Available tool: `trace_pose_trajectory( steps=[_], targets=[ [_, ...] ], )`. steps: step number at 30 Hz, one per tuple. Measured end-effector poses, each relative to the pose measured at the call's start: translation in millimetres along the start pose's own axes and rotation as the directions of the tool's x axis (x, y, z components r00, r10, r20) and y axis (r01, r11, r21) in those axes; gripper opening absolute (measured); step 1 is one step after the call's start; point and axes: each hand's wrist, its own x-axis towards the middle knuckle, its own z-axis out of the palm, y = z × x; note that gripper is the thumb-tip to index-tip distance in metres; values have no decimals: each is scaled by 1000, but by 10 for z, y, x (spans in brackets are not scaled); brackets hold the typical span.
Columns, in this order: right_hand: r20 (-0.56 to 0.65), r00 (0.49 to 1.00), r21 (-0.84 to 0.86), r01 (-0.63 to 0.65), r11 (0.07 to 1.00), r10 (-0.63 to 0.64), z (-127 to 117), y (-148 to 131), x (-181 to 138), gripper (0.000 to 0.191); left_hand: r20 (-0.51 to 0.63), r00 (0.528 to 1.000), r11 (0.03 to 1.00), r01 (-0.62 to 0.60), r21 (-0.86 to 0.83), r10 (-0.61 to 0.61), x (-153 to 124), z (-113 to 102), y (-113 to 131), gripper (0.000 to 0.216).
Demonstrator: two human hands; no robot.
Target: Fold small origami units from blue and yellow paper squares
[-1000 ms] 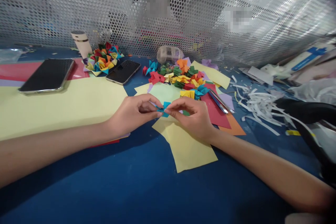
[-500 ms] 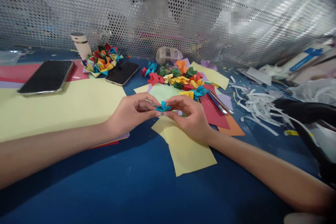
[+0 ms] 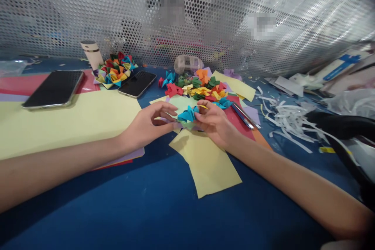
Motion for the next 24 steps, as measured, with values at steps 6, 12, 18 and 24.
trace_pose_trajectory(
  steps=[6,12,18,24],
  targets=[
    [73,973,133,-225,965,217,52,-58,-34,42,69,998,1000,-7,-4,7,-20,3,55,27],
    [107,964,41,-250,967,245,141,-50,-112,36,24,1000,1000,-7,-14,8,-25,3,87,21],
    [95,943,-519,321,792,-320,155,-76,-191,13,-40,999,1000,-7,11,8,-30,7,126,19],
    [509,667,-618,723,308,-543,196,-211,-254,10,11,999,998,45,-50,-45,-30,0,95,21]
  ],
)
